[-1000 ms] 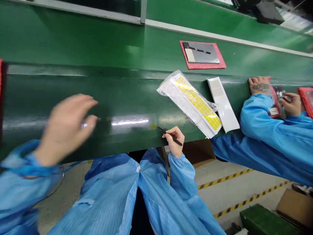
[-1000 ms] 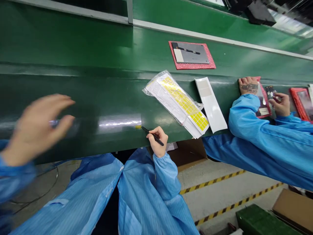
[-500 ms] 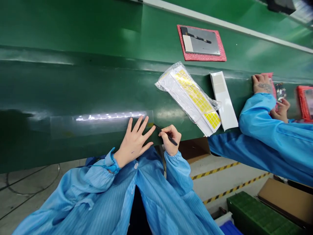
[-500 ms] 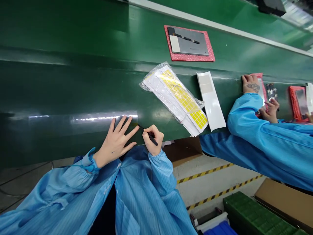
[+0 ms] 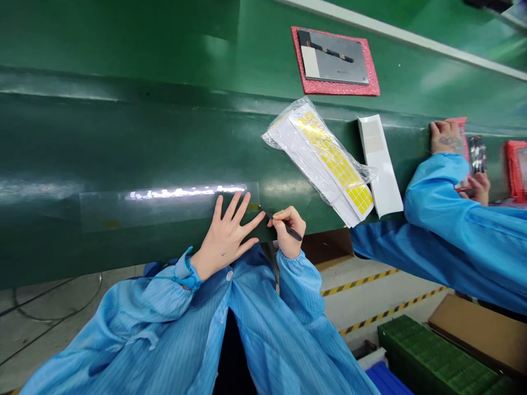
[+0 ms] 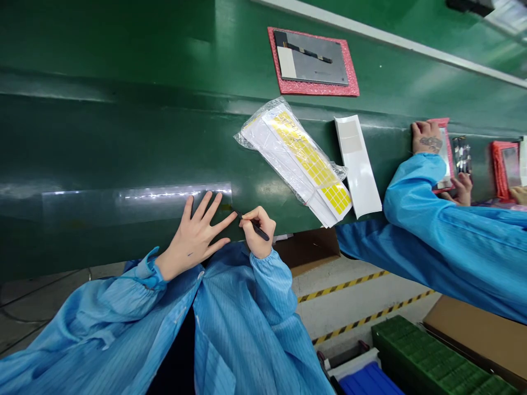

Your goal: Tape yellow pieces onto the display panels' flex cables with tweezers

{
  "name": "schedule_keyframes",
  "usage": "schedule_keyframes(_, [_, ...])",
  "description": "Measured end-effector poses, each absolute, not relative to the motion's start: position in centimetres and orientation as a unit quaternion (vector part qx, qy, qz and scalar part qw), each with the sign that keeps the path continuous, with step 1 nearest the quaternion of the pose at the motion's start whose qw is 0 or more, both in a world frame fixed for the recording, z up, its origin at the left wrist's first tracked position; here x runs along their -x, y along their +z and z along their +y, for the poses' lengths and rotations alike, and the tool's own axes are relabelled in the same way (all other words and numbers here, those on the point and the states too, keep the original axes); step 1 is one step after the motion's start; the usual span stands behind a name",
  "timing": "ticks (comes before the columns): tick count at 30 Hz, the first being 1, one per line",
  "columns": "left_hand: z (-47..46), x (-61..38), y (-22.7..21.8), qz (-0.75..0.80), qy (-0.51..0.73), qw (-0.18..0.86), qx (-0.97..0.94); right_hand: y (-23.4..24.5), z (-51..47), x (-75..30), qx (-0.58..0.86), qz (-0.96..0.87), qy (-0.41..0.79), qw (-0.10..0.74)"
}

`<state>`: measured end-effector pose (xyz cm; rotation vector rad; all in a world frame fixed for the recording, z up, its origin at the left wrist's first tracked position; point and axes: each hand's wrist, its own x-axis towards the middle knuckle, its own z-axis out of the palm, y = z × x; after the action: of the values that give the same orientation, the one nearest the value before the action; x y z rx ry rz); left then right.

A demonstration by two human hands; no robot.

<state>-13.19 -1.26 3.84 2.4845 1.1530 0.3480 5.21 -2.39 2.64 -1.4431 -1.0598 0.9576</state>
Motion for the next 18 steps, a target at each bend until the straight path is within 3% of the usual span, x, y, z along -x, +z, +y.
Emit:
schedule_keyframes(5, [-1.2, 13.0, 3.7, 0.41, 0.12, 0.193, -0.884, 3.1, -2.0, -4.9, 0.532, -0.351, 0.473, 0.609])
schedule_keyframes(10, [-1.2, 13.5, 4.3, 0.389, 0.126, 0.215, -0.887, 4.0, -1.6, -5.1, 0.511, -0.331, 0.475, 0.635])
schedule_keyframes(14, [0.9, 15.8, 7.6, 0.332, 0.169, 0.341, -0.863, 4.1, -1.2, -6.7, 0.512, -0.309, 0.44, 0.67])
schedule_keyframes(18, [7.7, 16.4, 12.2, 0.379, 0.292, 0.474, -0.739, 3.2, -0.8, -8.4, 0.545, -0.277, 0.378, 0.695])
